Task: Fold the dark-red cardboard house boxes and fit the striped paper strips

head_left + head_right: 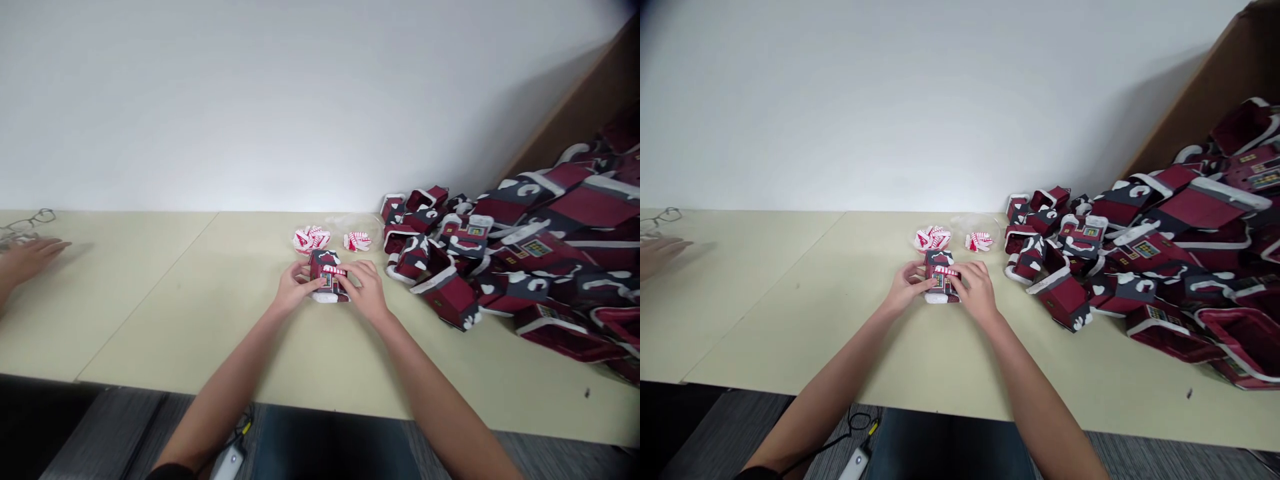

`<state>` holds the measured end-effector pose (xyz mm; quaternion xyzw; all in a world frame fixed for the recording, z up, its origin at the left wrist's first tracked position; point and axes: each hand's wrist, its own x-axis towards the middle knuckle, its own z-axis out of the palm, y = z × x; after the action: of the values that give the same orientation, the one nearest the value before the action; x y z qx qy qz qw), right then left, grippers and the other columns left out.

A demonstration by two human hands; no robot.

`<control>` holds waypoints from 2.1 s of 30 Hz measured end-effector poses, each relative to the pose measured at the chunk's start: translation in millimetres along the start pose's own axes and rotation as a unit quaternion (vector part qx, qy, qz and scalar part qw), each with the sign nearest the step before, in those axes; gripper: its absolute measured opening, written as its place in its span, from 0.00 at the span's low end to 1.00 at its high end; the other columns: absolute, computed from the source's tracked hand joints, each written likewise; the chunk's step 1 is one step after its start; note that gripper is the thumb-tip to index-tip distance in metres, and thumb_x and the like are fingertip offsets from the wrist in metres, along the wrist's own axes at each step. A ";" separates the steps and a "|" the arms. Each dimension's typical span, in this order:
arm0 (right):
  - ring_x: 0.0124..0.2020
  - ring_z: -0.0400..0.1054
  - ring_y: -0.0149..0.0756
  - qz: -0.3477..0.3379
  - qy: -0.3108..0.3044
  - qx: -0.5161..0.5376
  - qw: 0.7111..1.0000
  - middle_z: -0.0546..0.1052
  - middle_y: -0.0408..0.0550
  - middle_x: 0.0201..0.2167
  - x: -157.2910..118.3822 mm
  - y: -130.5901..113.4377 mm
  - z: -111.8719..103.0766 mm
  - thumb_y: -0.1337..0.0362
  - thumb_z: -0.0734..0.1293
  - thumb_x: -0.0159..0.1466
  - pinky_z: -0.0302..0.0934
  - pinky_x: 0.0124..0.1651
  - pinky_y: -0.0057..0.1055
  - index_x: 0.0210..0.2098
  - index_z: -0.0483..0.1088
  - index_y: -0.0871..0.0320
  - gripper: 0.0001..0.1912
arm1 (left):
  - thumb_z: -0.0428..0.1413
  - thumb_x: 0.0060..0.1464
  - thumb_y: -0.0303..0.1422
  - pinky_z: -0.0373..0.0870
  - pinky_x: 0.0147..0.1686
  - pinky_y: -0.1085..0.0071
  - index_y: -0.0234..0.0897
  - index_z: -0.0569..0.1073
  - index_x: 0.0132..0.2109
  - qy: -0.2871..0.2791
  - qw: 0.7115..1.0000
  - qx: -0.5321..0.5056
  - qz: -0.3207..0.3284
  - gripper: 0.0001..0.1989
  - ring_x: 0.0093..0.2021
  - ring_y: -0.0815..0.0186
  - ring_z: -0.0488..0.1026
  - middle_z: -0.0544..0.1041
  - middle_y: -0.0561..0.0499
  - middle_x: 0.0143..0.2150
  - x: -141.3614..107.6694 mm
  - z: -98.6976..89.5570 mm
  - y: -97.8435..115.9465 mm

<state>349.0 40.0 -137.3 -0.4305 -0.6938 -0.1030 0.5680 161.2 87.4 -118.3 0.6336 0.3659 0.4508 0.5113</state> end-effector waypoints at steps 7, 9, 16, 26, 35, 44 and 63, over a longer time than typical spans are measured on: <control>0.41 0.72 0.38 -0.027 0.015 0.017 0.999 0.79 0.47 0.39 -1.3 -0.7 2.0 0.67 0.66 0.67 0.67 0.45 0.40 0.42 0.78 0.52 0.09 | 0.71 0.35 0.45 0.66 0.24 0.74 0.32 0.71 0.51 0.006 1.000 0.022 0.007 0.37 0.25 0.72 0.70 0.73 0.52 0.34 -1.0 -0.2 -0.9; 0.40 0.72 0.38 -0.019 0.022 0.025 0.999 0.78 0.48 0.38 -2.3 -1.1 3.8 0.66 0.66 0.67 0.68 0.44 0.39 0.41 0.78 0.52 0.09 | 0.71 0.35 0.45 0.66 0.25 0.74 0.32 0.72 0.51 0.006 0.999 0.032 0.013 0.37 0.24 0.72 0.70 0.73 0.52 0.34 -1.7 -0.4 -1.0; 0.38 0.74 0.36 -0.010 0.044 0.052 0.998 0.78 0.48 0.37 -4.5 -3.3 7.1 0.67 0.66 0.66 0.71 0.41 0.35 0.41 0.79 0.52 0.10 | 0.72 0.34 0.42 0.69 0.30 0.73 0.36 0.68 0.58 0.009 0.999 0.044 0.023 0.43 0.29 0.70 0.71 0.73 0.51 0.36 -3.0 0.4 -4.0; 0.39 0.73 0.36 -0.046 0.012 0.039 0.998 0.78 0.49 0.38 -4.7 3.8 1.3 0.67 0.65 0.67 0.70 0.44 0.35 0.42 0.79 0.53 0.11 | 0.72 0.35 0.38 0.69 0.33 0.72 0.39 0.65 0.63 -0.002 0.999 0.037 0.000 0.47 0.32 0.68 0.72 0.74 0.50 0.39 -3.6 1.5 2.7; 0.41 0.72 0.39 -0.025 -0.021 0.042 0.999 0.78 0.49 0.39 -4.4 3.5 -1.2 0.66 0.65 0.67 0.68 0.46 0.40 0.39 0.79 0.51 0.10 | 0.71 0.38 0.36 0.70 0.36 0.71 0.41 0.64 0.65 -0.022 0.999 0.037 0.006 0.46 0.32 0.68 0.72 0.74 0.50 0.40 -1.8 -2.9 0.7; 0.39 0.72 0.38 -0.061 -0.011 0.014 0.998 0.79 0.48 0.38 -5.7 5.2 -0.7 0.66 0.64 0.67 0.66 0.43 0.39 0.38 0.79 0.52 0.10 | 0.71 0.37 0.37 0.71 0.37 0.69 0.39 0.64 0.65 -0.022 0.999 0.041 0.015 0.47 0.38 0.64 0.73 0.73 0.48 0.40 -1.5 -3.6 -0.3; 0.36 0.68 0.37 -0.072 -0.032 0.000 0.997 0.75 0.47 0.34 -10.0 0.0 1.7 0.67 0.66 0.65 0.65 0.41 0.39 0.40 0.79 0.47 0.10 | 0.72 0.34 0.36 0.70 0.37 0.70 0.38 0.65 0.58 -0.088 0.995 0.005 0.038 0.42 0.33 0.67 0.73 0.75 0.47 0.42 6.5 -15.7 -10.6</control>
<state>347.7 36.3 -146.6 -0.3828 -0.7405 -0.1303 0.5368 148.4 100.6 -126.2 0.6866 0.2975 0.4111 0.5207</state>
